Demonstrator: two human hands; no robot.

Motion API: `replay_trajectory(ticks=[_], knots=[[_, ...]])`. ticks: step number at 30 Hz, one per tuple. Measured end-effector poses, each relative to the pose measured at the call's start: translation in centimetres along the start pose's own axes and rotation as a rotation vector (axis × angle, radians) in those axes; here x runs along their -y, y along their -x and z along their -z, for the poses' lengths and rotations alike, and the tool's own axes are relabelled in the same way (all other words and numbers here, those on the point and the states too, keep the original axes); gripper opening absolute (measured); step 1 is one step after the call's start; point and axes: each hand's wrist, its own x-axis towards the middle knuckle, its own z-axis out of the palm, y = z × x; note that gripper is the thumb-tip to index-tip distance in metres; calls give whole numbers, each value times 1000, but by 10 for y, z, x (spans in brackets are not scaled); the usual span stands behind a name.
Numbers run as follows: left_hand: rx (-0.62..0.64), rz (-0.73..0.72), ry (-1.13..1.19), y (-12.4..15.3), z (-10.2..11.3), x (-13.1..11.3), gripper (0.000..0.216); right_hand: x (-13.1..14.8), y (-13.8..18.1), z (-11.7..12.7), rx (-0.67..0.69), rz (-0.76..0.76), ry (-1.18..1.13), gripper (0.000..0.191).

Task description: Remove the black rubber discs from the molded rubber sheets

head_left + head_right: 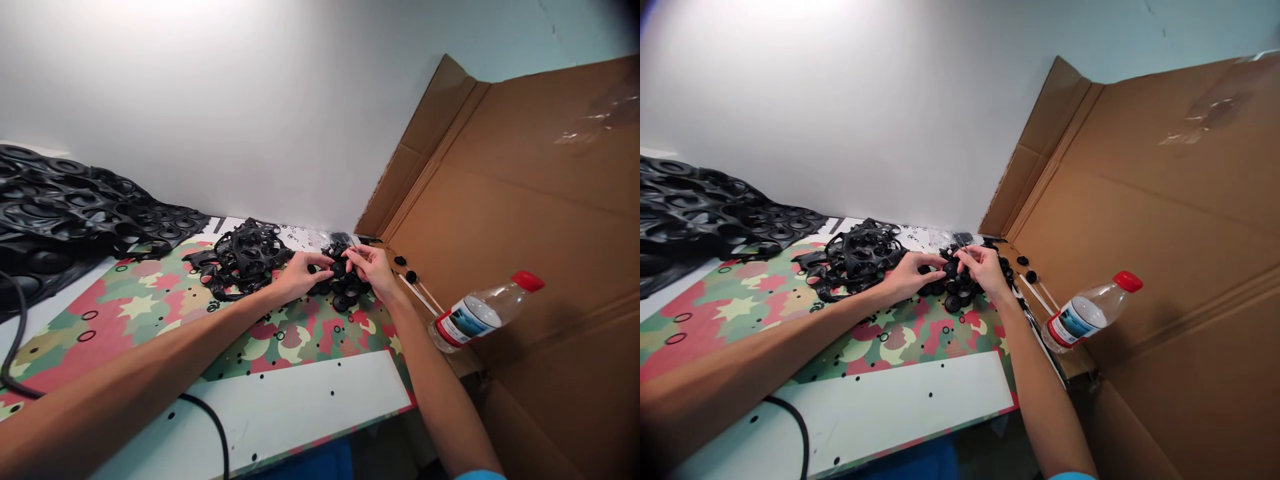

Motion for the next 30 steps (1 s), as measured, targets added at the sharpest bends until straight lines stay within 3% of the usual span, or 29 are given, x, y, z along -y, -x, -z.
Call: replay_trajectory(ticks=[9, 15, 18, 24, 30], knots=[[-195, 120, 46, -5, 0, 19, 27, -27, -5, 38, -264, 46, 393, 38], [-92, 100, 21, -5, 0, 15, 33, -39, -5, 45, -254, 52, 514, 37], [-28, 58, -41, -4, -2, 12, 28, -40, -7, 50, -349, 68, 533, 46], [-49, 3, -138, -4, -8, 17, 26, -37, -6, 63, -603, 58, 575, 66], [-59, -24, -153, -2, -8, 17, 32, -46, -5, 65, -589, -68, 662, 62]])
